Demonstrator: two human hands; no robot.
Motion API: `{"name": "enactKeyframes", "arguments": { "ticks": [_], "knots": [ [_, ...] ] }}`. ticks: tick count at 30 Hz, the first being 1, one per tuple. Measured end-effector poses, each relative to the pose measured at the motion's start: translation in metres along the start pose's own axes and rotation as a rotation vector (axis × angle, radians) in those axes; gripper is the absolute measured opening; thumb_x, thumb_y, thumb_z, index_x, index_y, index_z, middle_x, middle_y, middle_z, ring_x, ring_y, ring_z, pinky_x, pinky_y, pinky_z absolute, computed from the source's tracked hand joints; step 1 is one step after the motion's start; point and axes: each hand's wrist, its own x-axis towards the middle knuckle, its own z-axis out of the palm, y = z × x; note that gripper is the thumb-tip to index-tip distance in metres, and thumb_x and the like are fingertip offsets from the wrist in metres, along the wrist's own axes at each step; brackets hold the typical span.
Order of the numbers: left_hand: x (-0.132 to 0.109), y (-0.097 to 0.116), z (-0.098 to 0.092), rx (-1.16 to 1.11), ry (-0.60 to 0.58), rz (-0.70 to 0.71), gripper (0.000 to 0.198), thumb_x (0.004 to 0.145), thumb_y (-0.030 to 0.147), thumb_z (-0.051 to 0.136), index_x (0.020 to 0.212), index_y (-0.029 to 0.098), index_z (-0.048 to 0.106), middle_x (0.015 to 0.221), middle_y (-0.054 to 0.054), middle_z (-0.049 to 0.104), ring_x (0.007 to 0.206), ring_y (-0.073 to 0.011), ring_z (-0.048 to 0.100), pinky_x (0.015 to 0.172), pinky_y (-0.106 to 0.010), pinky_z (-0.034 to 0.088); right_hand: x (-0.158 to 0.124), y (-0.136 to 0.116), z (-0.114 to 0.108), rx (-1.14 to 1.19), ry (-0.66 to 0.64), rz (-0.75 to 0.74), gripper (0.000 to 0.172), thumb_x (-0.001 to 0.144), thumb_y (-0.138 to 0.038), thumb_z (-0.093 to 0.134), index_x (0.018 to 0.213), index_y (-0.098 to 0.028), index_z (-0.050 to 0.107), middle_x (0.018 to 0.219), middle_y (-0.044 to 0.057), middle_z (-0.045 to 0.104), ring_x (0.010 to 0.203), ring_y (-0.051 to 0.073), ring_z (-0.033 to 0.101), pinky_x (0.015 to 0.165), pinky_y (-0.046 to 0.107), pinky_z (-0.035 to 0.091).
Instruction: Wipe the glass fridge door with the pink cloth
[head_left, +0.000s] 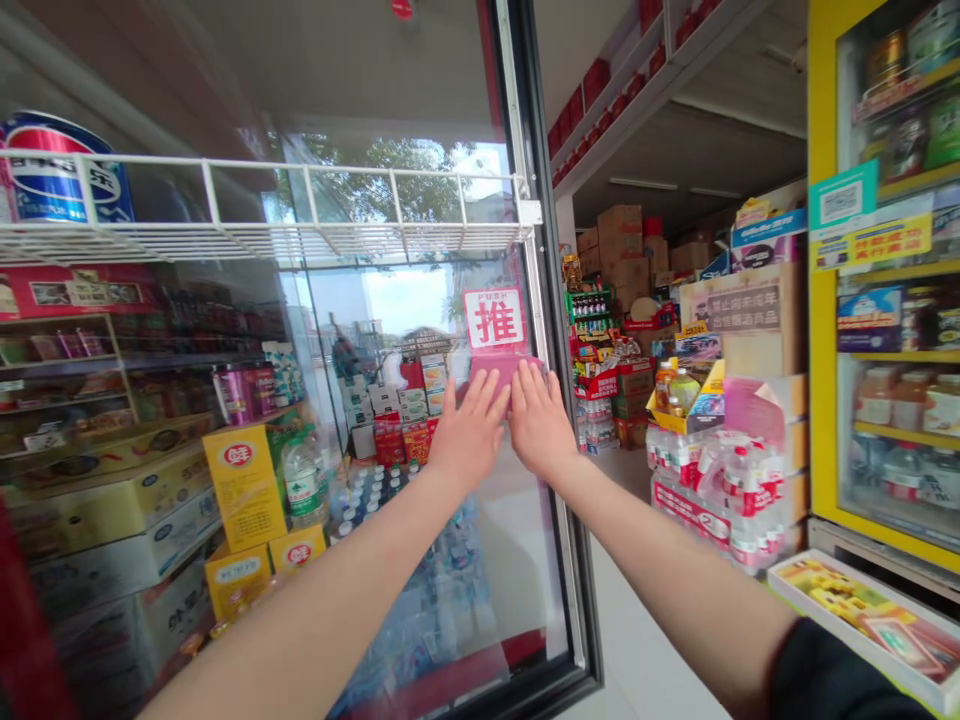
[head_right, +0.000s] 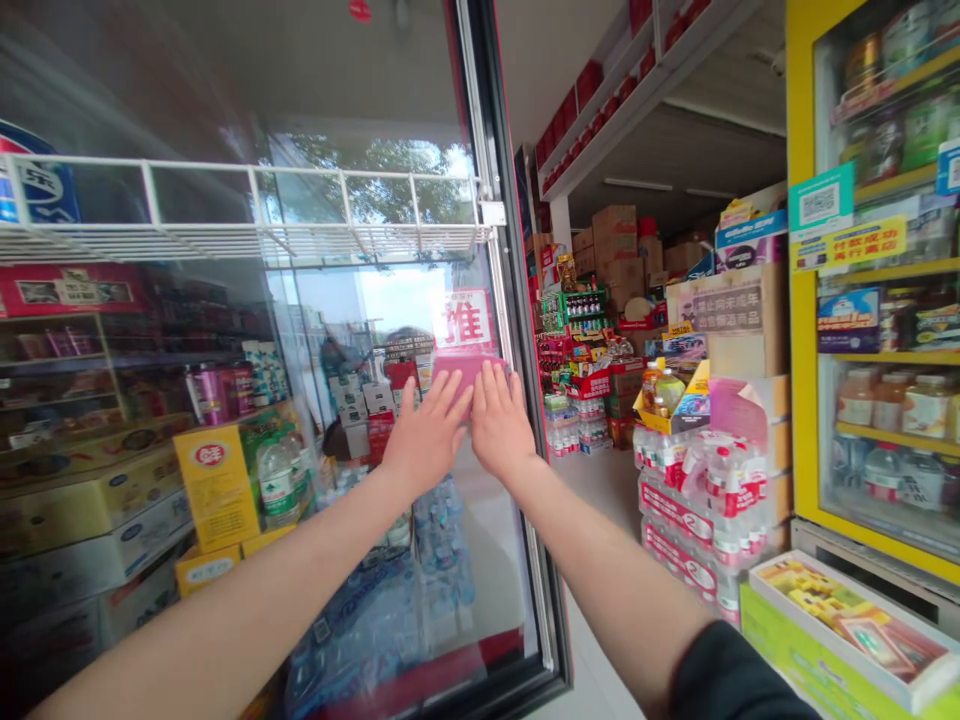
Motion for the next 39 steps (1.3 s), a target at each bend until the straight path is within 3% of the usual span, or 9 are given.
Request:
{"name": "enactKeyframes", "arguments": {
  "ticks": [7,10,14,17,21,26,31,39],
  "knots": [
    [0.062,-0.044,-0.035,0.016,0.138,-0.002,0.063,0.110,0.032,0.039,0.171,0.019,0.038,0.183,-0.012,0.023,0.171,-0.0324,0.019,0.136,-0.070,-0.001,0.091,0.018,-0.034,-0.013,0.057,-0.043,0.061,0.106,-0.018,0.038,0.161,0.008,0.043,0.173,0.032,0.035,0.163,0.041,0.033,0.135,0.067,0.017],
    [0.074,-0.046,-0.043,0.011,0.144,-0.015,0.065,0.109,0.032,0.039,0.172,0.015,0.036,0.183,-0.014,0.024,0.170,-0.0348,0.020,0.135,-0.070,0.002,0.109,0.022,-0.044,-0.042,0.071,-0.049,0.056,0.106,-0.017,0.037,0.156,0.007,0.048,0.167,0.032,0.043,0.156,0.040,0.042,0.133,0.063,0.019],
    [0.076,-0.036,-0.044,-0.044,0.132,-0.025,0.066,0.106,0.031,0.041,0.170,0.014,0.038,0.181,-0.015,0.029,0.167,-0.0367,0.024,0.135,-0.068,0.006,0.112,0.021,-0.050,-0.103,0.016,-0.056,0.043,0.107,-0.017,0.034,0.137,0.001,0.060,0.139,0.029,0.062,0.131,0.038,0.056,0.117,0.059,0.036],
    [0.069,-0.028,-0.038,-0.071,0.131,-0.014,0.065,0.104,0.028,0.041,0.168,0.013,0.042,0.178,-0.016,0.034,0.164,-0.0370,0.029,0.135,-0.066,0.008,0.103,0.019,-0.048,-0.137,-0.026,-0.048,0.040,0.107,-0.016,0.030,0.126,-0.003,0.063,0.122,0.025,0.065,0.115,0.037,0.059,0.104,0.056,0.043],
    [0.050,-0.017,-0.023,-0.085,0.120,0.019,0.065,0.104,0.026,0.040,0.168,0.013,0.042,0.179,-0.016,0.034,0.164,-0.0367,0.029,0.135,-0.066,0.008,0.078,0.010,-0.036,-0.142,-0.049,-0.023,0.043,0.108,-0.015,0.027,0.128,-0.003,0.063,0.120,0.025,0.065,0.113,0.037,0.058,0.101,0.055,0.042],
    [0.016,-0.001,0.003,-0.120,0.084,0.052,0.067,0.105,0.021,0.037,0.171,0.014,0.037,0.180,-0.014,0.031,0.166,-0.0341,0.028,0.134,-0.069,0.008,0.030,-0.010,-0.013,-0.110,-0.071,0.077,0.049,0.110,-0.015,0.027,0.145,0.002,0.057,0.141,0.032,0.060,0.135,0.039,0.051,0.112,0.055,0.038],
    [-0.013,0.016,0.025,-0.120,0.008,0.088,0.067,0.104,0.020,0.040,0.171,0.016,0.039,0.182,-0.013,0.026,0.168,-0.0345,0.025,0.133,-0.073,0.012,-0.013,-0.026,0.010,-0.127,-0.122,0.155,0.049,0.111,-0.014,0.032,0.153,0.003,0.052,0.156,0.032,0.054,0.149,0.038,0.046,0.120,0.054,0.034],
    [-0.038,0.029,0.036,-0.141,-0.075,0.110,0.069,0.104,0.018,0.039,0.173,0.021,0.034,0.182,-0.010,0.023,0.168,-0.0335,0.024,0.132,-0.074,0.019,-0.046,-0.043,0.026,-0.075,-0.160,0.293,0.046,0.111,-0.016,0.036,0.149,-0.003,0.057,0.158,0.031,0.053,0.149,0.039,0.051,0.103,0.050,0.053]
  ]
}}
